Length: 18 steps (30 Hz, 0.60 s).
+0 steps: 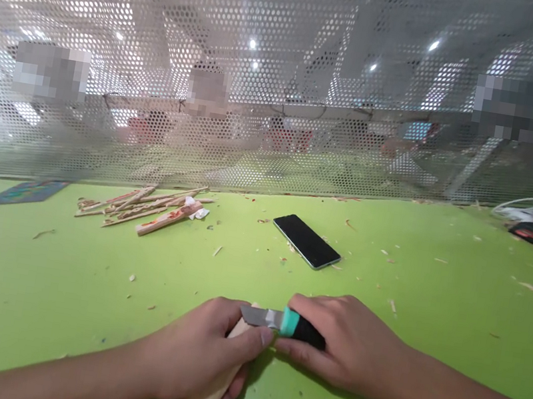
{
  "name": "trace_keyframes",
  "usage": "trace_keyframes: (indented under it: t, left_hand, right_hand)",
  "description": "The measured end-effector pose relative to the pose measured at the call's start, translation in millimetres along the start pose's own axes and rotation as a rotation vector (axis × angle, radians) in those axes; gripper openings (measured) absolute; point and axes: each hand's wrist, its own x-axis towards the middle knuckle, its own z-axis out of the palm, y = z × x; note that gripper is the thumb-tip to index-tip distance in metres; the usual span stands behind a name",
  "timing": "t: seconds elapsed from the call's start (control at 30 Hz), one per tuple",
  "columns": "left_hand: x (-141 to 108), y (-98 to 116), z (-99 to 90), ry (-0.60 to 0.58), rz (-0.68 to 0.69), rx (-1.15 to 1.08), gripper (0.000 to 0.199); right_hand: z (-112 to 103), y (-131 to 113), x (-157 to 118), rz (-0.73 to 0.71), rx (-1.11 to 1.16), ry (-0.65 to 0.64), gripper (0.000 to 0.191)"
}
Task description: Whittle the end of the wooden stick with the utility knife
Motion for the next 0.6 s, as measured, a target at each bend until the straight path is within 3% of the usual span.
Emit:
trace_keyframes:
  t: [0.6]
  left_hand:
    - [-0.2, 0.8, -0.4, 0.020, -0.041, -0.028, 0.034]
  right_hand:
    - [0.7, 0.6, -0.9, 0.007, 0.040, 0.024, 0.049]
